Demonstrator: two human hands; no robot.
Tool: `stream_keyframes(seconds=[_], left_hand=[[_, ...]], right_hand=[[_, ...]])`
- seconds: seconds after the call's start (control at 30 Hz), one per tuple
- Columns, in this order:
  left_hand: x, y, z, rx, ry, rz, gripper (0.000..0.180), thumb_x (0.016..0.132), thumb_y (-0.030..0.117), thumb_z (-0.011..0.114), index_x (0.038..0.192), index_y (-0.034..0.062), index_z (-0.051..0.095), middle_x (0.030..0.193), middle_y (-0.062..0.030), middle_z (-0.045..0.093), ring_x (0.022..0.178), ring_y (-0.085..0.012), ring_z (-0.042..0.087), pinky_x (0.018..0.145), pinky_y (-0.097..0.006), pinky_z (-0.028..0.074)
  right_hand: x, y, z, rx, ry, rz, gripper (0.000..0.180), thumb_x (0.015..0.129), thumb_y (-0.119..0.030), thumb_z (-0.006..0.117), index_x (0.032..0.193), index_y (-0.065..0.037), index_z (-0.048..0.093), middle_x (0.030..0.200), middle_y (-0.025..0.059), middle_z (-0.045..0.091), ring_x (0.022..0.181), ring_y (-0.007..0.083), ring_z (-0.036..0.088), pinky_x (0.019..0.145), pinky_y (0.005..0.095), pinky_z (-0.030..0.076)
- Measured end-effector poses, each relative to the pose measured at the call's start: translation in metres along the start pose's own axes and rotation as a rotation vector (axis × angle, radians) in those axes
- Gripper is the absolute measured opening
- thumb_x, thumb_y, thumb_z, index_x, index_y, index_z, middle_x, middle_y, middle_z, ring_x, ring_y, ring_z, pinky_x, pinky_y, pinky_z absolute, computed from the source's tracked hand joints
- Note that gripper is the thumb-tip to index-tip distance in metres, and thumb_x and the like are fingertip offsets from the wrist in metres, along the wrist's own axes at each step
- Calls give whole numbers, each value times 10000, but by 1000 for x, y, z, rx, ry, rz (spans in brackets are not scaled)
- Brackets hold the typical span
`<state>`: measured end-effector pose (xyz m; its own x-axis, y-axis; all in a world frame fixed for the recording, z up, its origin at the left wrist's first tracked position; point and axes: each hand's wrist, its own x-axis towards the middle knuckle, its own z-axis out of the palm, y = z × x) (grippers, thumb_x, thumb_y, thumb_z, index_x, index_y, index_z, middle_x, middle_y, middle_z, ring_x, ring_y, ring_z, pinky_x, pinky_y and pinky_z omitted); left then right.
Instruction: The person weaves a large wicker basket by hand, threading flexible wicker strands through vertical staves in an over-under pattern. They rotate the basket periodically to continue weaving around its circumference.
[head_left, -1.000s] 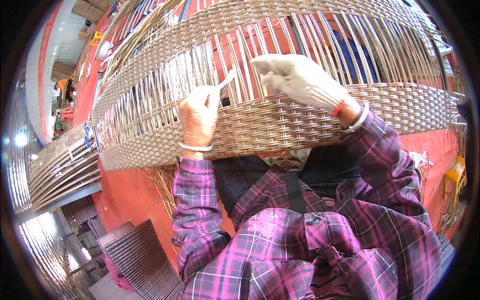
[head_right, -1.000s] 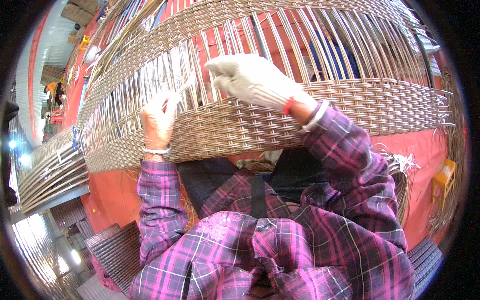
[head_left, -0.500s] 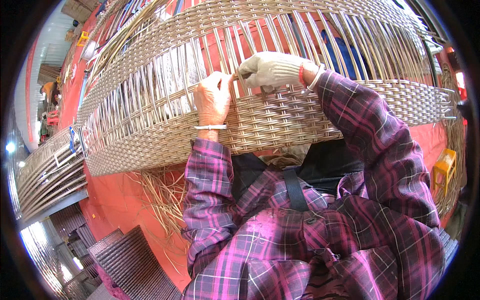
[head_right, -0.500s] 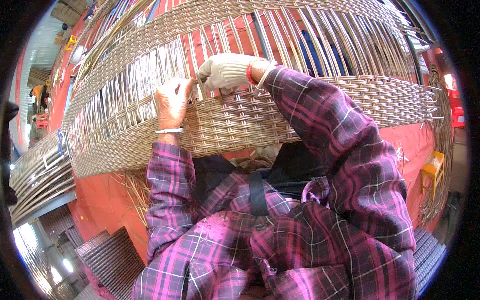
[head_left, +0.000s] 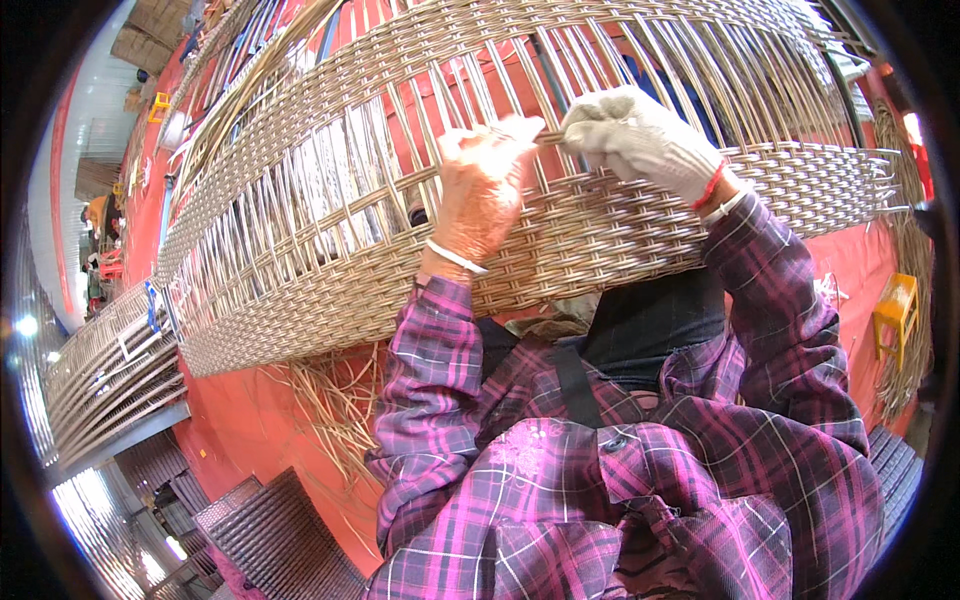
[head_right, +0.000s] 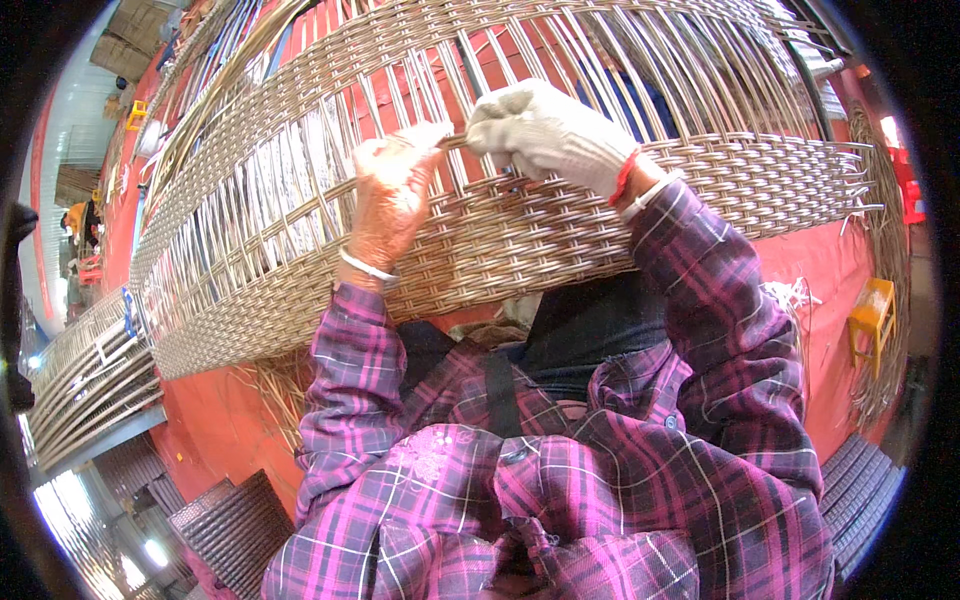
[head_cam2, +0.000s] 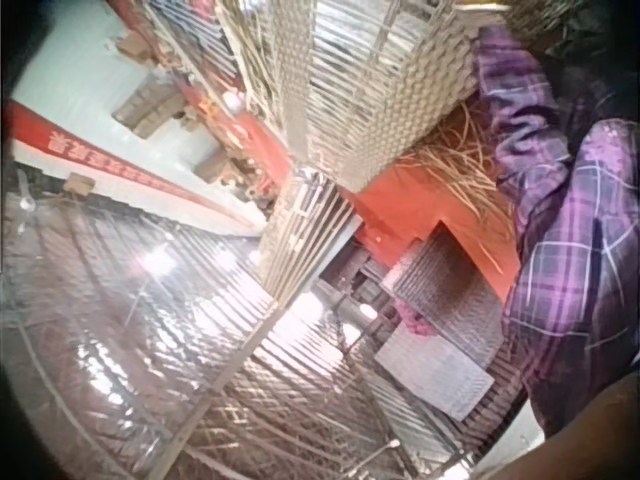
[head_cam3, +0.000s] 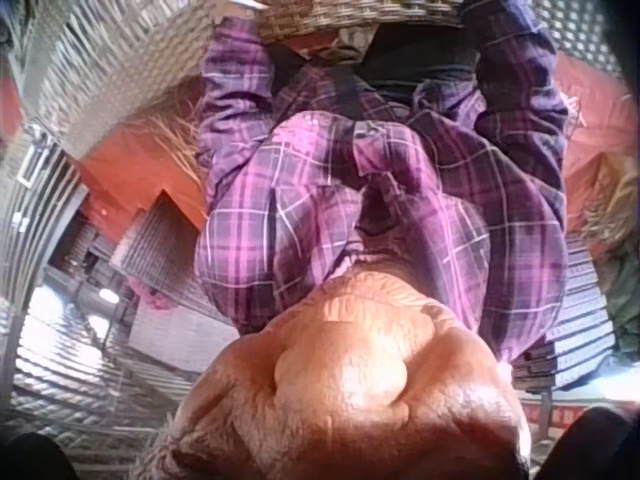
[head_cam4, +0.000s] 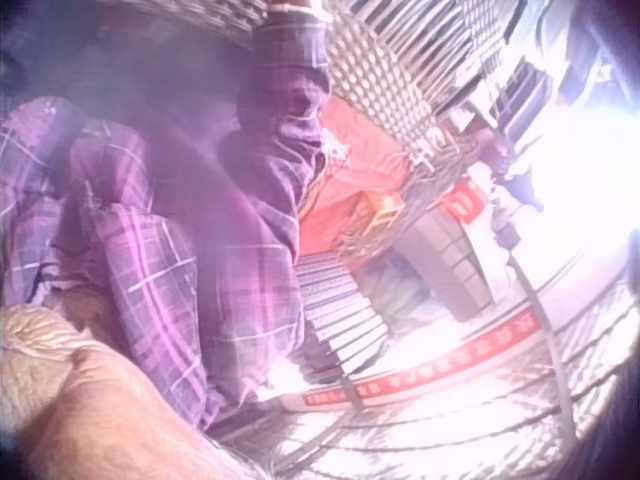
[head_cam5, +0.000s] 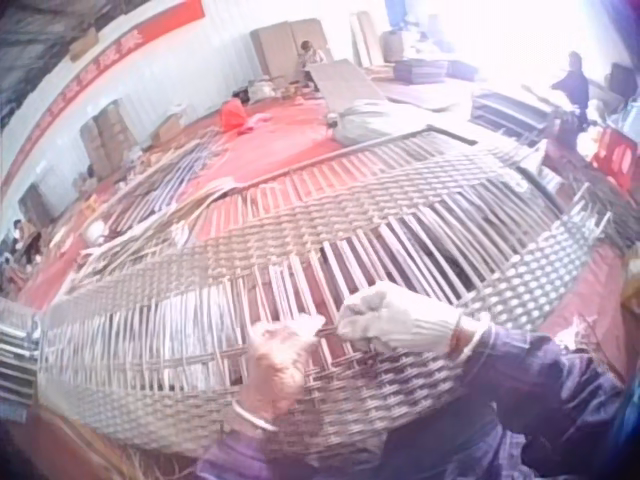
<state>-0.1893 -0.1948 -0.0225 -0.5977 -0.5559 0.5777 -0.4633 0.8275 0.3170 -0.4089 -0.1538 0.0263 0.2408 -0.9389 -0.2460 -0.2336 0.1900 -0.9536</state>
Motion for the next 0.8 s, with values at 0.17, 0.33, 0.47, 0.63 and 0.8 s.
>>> stream_keyframes(seconds=[0.17, 0.33, 0.47, 0.63, 0.8], left_hand=[[-11, 3, -21, -111, 67, -342, 122, 897, 130, 632, 943, 85, 736, 889, -84, 710, 777, -287, 658, 713, -382, 477], [-26, 0, -35, 47, 49, -428, 58, 859, 71, 662, 884, 48, 709, 831, -109, 704, 702, -307, 651, 650, -388, 492], [-26, 3, -35, -267, 263, -607, 31, 840, 63, 664, 841, 38, 682, 668, -107, 649, 572, -314, 612, 547, -363, 482], [-27, 4, -17, 327, -111, -390, 176, 867, 229, 650, 761, 89, 650, 734, -147, 643, 675, -379, 631, 624, -452, 489], [-26, -16, -3, 153, 69, -485, 147, 873, 201, 662, 795, 77, 679, 790, -126, 659, 707, -350, 640, 638, -420, 483]], right_hand=[[20, 2, 27, -104, 7, -100, 201, 981, -209, 581, 966, -27, 663, 657, -6, 599, 522, 69, 523, 495, 240, 442], [61, 0, 51, -345, -67, -76, 165, 978, -207, 560, 953, -44, 561, 693, 23, 618, 623, 114, 617, 564, 257, 490], [72, 2, 50, -332, -171, 43, 170, 951, -221, 587, 971, -55, 558, 697, 30, 621, 622, 107, 616, 547, 257, 483], [74, 2, 51, -391, -187, 6, 230, 940, -253, 600, 976, -26, 586, 701, 48, 638, 606, 124, 621, 517, 272, 493], [72, -1, 50, -363, -233, 21, 237, 942, -252, 611, 972, -22, 663, 636, 16, 588, 519, 95, 526, 474, 253, 432]])
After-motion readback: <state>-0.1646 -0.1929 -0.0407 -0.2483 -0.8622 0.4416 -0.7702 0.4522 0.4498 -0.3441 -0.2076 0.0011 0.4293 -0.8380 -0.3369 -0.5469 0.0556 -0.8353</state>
